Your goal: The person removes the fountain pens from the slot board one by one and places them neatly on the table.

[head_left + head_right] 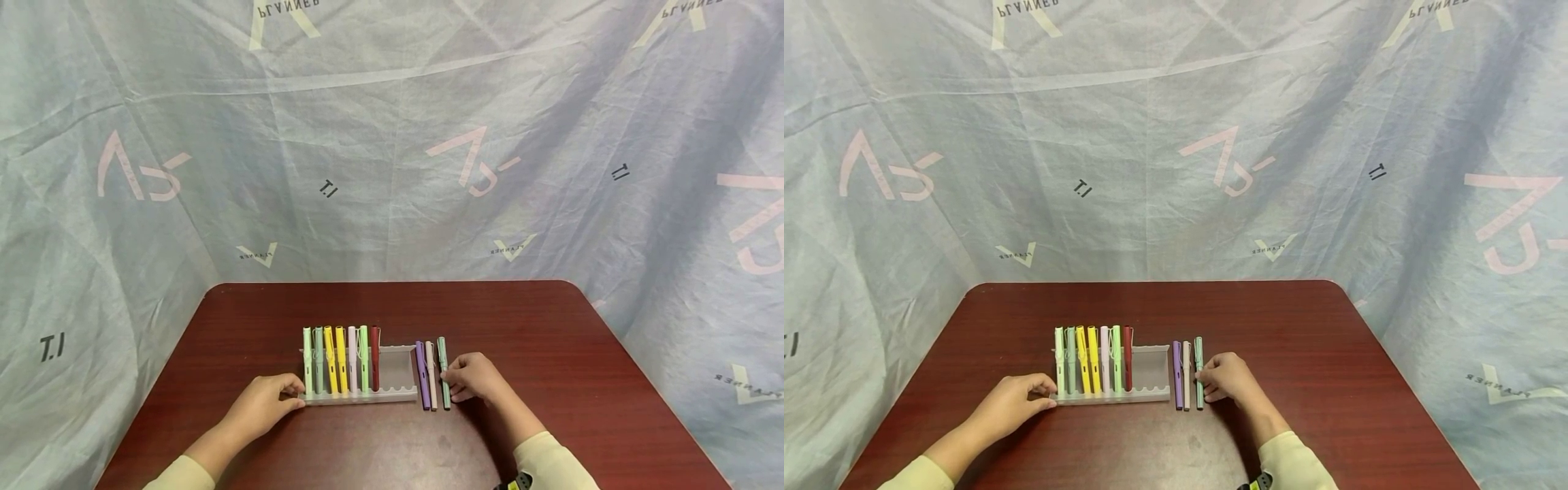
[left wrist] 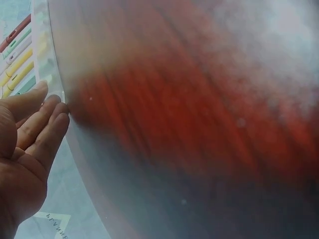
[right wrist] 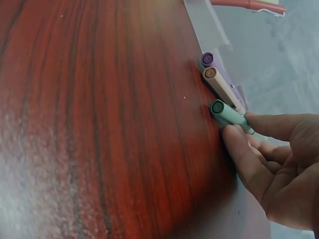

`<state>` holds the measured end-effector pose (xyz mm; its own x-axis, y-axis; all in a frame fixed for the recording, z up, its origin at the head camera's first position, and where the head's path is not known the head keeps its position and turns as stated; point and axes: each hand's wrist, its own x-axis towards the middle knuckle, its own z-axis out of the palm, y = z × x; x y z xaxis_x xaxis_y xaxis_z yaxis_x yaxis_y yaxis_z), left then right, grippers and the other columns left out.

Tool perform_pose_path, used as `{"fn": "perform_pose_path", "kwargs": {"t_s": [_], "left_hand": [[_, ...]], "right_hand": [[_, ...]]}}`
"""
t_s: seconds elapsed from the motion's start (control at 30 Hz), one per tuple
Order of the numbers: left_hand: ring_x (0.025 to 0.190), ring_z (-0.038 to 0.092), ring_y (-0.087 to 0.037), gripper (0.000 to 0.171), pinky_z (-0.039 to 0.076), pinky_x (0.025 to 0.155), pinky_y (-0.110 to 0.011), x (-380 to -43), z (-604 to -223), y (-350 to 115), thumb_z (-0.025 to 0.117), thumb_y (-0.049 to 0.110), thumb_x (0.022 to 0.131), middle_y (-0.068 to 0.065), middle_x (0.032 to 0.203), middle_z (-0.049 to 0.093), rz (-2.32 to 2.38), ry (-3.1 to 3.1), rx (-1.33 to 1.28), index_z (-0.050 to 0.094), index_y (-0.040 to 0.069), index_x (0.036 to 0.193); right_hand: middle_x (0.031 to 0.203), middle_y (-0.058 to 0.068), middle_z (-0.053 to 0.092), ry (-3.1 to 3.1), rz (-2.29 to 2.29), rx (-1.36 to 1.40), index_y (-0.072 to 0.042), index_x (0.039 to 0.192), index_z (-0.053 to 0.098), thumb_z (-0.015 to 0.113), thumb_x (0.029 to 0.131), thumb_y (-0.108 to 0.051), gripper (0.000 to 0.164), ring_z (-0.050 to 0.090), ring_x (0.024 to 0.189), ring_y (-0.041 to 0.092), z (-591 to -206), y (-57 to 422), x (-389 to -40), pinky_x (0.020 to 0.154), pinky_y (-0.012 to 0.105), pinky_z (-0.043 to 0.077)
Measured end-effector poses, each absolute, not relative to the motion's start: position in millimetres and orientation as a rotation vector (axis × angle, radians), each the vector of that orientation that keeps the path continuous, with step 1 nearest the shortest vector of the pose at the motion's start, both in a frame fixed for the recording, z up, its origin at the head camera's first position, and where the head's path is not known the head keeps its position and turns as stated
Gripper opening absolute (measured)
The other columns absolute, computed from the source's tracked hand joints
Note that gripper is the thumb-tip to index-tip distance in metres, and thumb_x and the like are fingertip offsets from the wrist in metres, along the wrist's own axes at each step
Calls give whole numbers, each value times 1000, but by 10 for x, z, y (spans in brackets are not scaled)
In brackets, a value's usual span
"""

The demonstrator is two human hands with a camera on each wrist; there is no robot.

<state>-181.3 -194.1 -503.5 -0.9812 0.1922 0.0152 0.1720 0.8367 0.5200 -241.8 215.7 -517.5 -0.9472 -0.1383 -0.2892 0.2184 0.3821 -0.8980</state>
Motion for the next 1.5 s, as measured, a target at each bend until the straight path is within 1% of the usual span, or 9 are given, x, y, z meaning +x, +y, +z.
{"fn": "perform_pose_path", "kwargs": {"t_s": [0.13, 0.27, 0.43, 0.63, 1.1, 1.27, 1.5], "left_hand": [[84, 65, -6, 16, 53, 75, -32, -1813, -5040, -1934, 79, 23, 82, 18, 86, 68, 824, 2974, 281, 67, 30, 90], [83, 65, -5, 17, 53, 74, -31, -1812, -5044, -1939, 80, 23, 82, 18, 85, 67, 827, 2974, 279, 66, 31, 89], [81, 64, -5, 17, 52, 72, -29, -1812, -5046, -1947, 80, 23, 81, 19, 83, 67, 838, 2984, 306, 67, 30, 89], [81, 64, -4, 17, 52, 72, -28, -1811, -5038, -1939, 80, 23, 81, 18, 83, 67, 848, 2977, 300, 67, 30, 89], [82, 64, -4, 16, 52, 72, -29, -1823, -5024, -1942, 79, 23, 82, 18, 84, 67, 858, 2967, 292, 67, 30, 89], [81, 63, -4, 16, 52, 72, -30, -1825, -5023, -1948, 80, 22, 82, 17, 84, 66, 866, 2952, 278, 67, 30, 89], [82, 64, -5, 16, 52, 73, -30, -1826, -5021, -1936, 80, 22, 81, 17, 83, 67, 873, 2955, 288, 67, 30, 87]], "right_hand": [[79, 11, 69, 2390, -1532, 76, 5, 82, 65, 73, 85, -7, 15, 66, 61, 20, -5182, 2128, -2423, 57, 38, 59], [80, 9, 71, 2443, -1484, 71, 4, 81, 64, 75, 85, -9, 16, 66, 62, 20, -5175, 2098, -2423, 56, 37, 59], [80, 11, 67, 2483, -1448, 65, 3, 82, 62, 76, 84, -10, 19, 66, 62, 21, -5158, 2077, -2399, 55, 37, 59], [79, 13, 65, 2489, -1429, 70, 1, 84, 59, 76, 85, -12, 22, 65, 63, 21, -5150, 2061, -2383, 55, 36, 58], [81, 12, 64, 2498, -1405, 63, 0, 85, 60, 76, 87, -18, 24, 66, 65, 21, -5163, 2074, -2392, 56, 36, 58], [80, 12, 65, 2485, -1415, 35, 1, 85, 61, 73, 89, -21, 25, 66, 64, 21, -5169, 2083, -2398, 56, 36, 59], [71, 15, 61, 2504, -1413, 55, 3, 87, 62, 63, 97, -31, 36, 65, 58, 23, -5146, 2119, -2446, 53, 38, 58]]}}
